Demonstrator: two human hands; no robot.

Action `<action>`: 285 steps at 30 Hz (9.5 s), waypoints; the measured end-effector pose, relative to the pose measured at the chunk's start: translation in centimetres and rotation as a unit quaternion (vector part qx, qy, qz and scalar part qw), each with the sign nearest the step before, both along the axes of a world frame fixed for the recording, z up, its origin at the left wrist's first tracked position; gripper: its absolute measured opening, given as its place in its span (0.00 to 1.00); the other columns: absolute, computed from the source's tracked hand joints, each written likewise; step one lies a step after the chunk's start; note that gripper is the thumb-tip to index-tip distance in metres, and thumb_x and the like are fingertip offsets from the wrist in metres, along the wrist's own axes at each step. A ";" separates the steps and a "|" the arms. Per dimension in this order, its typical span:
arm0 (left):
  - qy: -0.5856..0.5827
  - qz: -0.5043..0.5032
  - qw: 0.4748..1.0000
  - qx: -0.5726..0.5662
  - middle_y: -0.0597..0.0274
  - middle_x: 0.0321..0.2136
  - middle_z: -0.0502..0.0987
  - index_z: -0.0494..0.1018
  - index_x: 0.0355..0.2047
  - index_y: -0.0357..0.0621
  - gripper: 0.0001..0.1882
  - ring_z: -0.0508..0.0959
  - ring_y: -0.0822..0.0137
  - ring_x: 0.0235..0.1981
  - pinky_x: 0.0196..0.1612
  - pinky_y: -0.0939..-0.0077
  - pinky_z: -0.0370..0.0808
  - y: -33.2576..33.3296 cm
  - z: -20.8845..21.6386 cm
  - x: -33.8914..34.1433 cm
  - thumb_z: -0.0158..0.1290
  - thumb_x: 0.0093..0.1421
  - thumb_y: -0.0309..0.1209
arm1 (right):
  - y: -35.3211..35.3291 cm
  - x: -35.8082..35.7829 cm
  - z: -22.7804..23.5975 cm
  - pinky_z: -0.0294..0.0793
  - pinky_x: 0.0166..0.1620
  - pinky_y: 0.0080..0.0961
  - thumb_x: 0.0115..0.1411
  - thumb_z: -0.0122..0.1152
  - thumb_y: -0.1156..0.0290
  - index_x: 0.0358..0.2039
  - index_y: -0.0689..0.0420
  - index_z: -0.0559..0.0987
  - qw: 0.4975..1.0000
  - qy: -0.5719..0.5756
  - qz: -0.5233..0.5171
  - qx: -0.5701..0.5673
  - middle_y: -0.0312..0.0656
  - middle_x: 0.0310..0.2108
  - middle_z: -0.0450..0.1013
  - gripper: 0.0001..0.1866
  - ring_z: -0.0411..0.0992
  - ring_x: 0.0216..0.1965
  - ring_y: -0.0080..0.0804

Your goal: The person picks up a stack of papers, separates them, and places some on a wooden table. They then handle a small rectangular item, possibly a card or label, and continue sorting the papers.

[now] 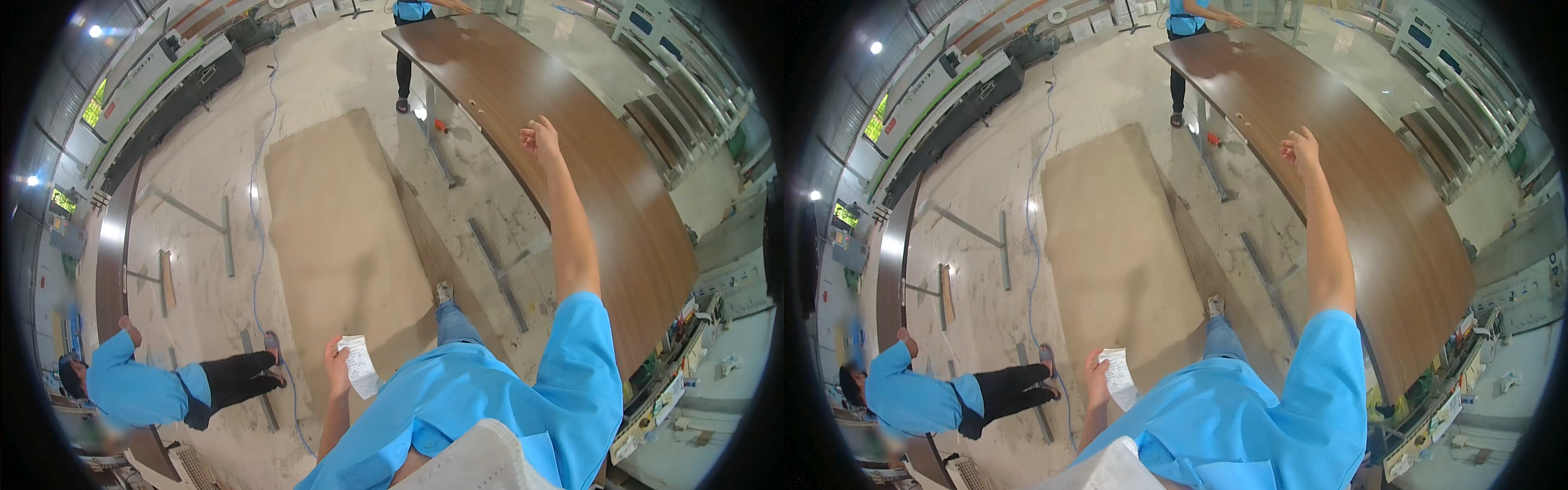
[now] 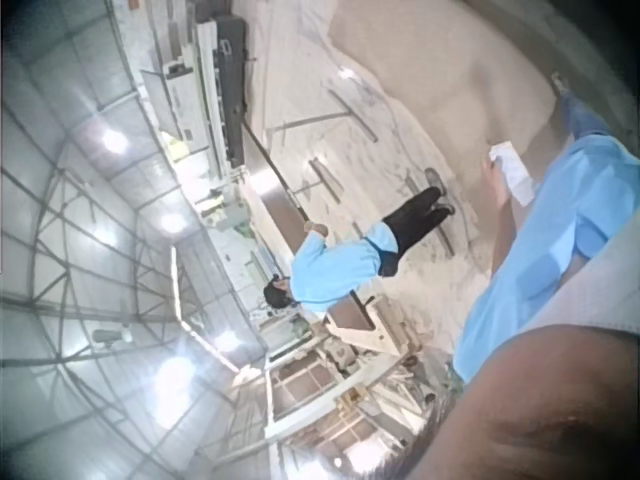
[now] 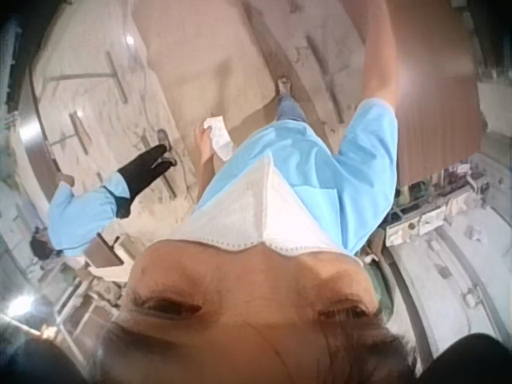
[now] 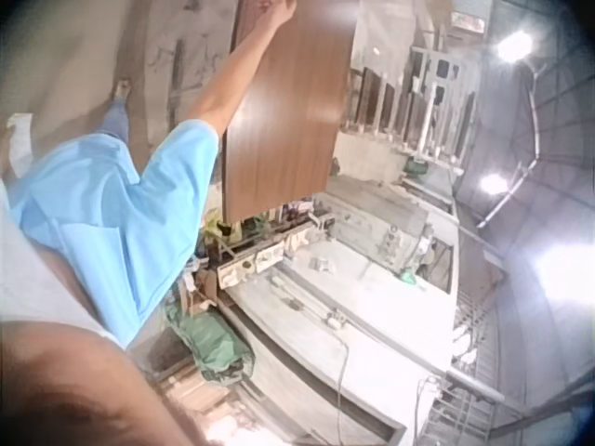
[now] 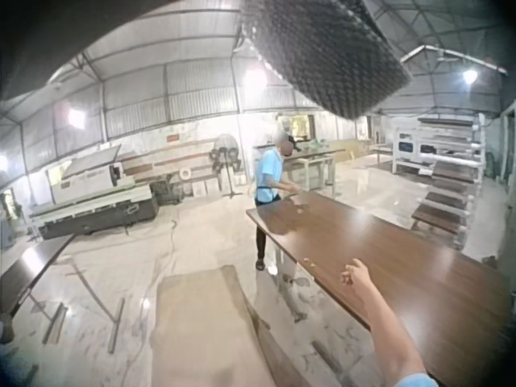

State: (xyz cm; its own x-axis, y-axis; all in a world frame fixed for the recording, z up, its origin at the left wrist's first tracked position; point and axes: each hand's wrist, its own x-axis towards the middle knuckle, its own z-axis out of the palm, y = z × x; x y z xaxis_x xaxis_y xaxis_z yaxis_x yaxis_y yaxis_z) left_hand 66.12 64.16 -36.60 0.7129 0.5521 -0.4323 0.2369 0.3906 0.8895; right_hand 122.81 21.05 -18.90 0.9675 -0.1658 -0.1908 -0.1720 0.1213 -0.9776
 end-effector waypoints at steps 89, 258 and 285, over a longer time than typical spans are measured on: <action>-0.172 -0.075 0.977 0.100 0.69 0.40 0.78 0.77 0.47 0.41 0.14 0.73 0.82 0.33 0.37 0.82 0.70 -8.0 15.9 44.0 0.51 0.62 0.20 | 17.3 -1.6 2.5 0.79 0.39 0.26 0.64 0.59 0.77 0.50 0.63 0.73 0.939 -0.005 0.306 0.153 0.37 0.34 0.77 0.15 0.77 0.34 0.26; -0.135 -0.274 0.952 0.017 0.55 0.48 0.74 0.55 0.67 0.43 0.38 0.75 0.66 0.49 0.51 0.71 0.72 -6.5 7.3 5.1 0.48 0.55 0.13 | 5.9 -55.1 -13.0 0.77 0.34 0.26 0.56 0.58 0.80 0.49 0.61 0.75 0.993 0.072 0.036 -0.082 0.38 0.31 0.73 0.19 0.74 0.32 0.26; -0.105 -0.617 0.605 -0.492 0.71 0.13 0.65 0.59 0.65 0.35 0.28 0.59 0.79 0.13 0.17 0.84 0.55 -56.3 14.2 -2.8 0.34 0.75 0.44 | -33.8 -78.8 -9.7 0.78 0.37 0.24 0.60 0.59 0.75 0.40 0.58 0.76 0.882 0.017 -0.423 0.208 0.37 0.33 0.76 0.07 0.76 0.32 0.24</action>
